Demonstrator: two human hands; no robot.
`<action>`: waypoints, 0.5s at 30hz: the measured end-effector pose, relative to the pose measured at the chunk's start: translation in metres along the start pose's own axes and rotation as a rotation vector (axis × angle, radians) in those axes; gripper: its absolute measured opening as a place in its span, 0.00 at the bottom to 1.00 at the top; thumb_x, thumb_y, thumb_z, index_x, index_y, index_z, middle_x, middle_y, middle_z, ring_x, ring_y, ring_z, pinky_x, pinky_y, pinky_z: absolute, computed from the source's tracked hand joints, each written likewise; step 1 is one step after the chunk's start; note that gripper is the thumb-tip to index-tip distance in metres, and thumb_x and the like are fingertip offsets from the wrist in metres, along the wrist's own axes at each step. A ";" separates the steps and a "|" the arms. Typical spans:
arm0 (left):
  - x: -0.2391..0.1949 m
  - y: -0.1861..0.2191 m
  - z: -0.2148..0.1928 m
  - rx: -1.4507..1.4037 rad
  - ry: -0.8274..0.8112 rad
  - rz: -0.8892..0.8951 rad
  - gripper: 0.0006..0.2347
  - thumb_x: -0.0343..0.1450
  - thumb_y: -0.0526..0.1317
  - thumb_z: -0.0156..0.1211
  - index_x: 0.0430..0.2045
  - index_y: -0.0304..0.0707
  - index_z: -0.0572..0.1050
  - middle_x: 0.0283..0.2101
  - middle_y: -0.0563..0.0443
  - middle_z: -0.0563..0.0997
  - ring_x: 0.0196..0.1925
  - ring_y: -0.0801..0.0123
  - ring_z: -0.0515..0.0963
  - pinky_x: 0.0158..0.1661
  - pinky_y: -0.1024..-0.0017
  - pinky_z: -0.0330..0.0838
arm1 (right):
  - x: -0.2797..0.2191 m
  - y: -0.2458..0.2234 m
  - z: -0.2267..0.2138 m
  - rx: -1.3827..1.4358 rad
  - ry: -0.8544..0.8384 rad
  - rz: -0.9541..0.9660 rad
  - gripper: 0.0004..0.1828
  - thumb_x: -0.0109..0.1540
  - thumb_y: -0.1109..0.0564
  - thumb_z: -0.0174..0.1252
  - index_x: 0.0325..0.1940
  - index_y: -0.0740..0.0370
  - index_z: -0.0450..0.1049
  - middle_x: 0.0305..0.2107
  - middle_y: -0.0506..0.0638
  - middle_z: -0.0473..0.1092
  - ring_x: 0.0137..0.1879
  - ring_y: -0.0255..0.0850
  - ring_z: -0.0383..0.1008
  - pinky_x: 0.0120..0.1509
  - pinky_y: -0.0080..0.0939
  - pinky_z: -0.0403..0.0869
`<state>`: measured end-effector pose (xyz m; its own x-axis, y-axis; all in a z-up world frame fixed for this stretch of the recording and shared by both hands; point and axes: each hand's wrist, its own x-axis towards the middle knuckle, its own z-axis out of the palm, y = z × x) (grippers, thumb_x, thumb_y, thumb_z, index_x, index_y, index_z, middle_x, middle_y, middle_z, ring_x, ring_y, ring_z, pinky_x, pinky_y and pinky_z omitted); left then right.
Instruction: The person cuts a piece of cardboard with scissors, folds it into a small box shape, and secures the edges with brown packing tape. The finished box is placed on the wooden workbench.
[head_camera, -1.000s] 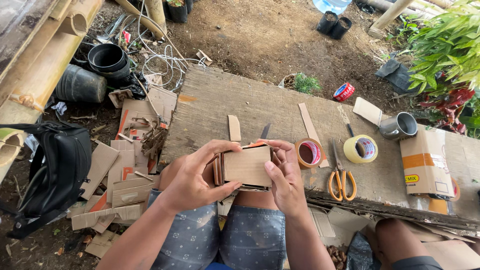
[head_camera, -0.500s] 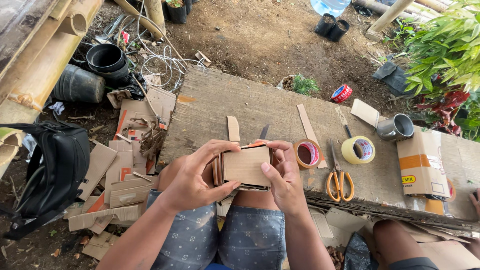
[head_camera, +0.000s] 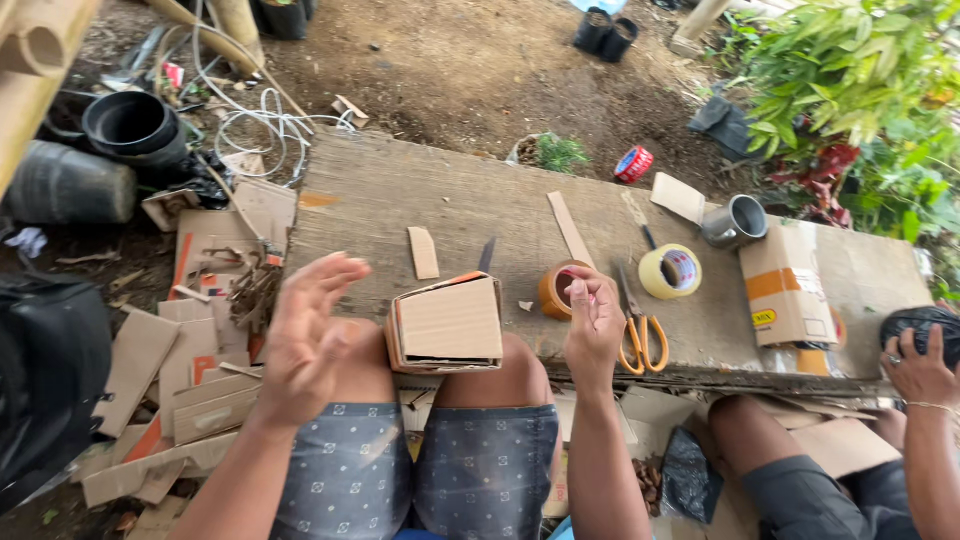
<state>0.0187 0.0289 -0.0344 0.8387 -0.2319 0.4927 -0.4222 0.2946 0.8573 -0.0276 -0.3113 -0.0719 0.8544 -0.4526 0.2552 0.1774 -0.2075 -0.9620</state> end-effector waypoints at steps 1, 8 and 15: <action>-0.005 -0.006 -0.005 -0.028 0.039 -0.028 0.23 0.77 0.40 0.55 0.66 0.29 0.60 0.64 0.42 0.71 0.70 0.61 0.69 0.73 0.60 0.62 | 0.003 0.011 -0.012 -0.209 0.075 -0.032 0.11 0.69 0.53 0.58 0.47 0.64 0.74 0.58 0.57 0.69 0.60 0.48 0.71 0.65 0.51 0.72; -0.032 -0.023 -0.010 0.058 0.331 -0.008 0.17 0.80 0.31 0.51 0.64 0.29 0.63 0.53 0.44 0.73 0.54 0.70 0.73 0.61 0.71 0.70 | -0.004 0.054 -0.050 -1.186 -0.155 -0.266 0.21 0.51 0.62 0.64 0.49 0.57 0.78 0.57 0.57 0.70 0.65 0.57 0.62 0.67 0.60 0.55; -0.049 0.059 0.028 0.299 0.163 0.424 0.16 0.71 0.37 0.61 0.49 0.31 0.65 0.39 0.44 0.77 0.40 0.66 0.77 0.43 0.69 0.72 | -0.021 0.011 -0.049 -0.884 -0.096 -0.338 0.16 0.63 0.54 0.63 0.54 0.60 0.76 0.53 0.54 0.75 0.71 0.47 0.65 0.80 0.67 0.46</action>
<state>-0.0568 0.0316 -0.0037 0.6060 0.0037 0.7955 -0.7946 0.0491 0.6051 -0.0672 -0.3470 -0.0832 0.8691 -0.1837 0.4592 0.0224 -0.9129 -0.4075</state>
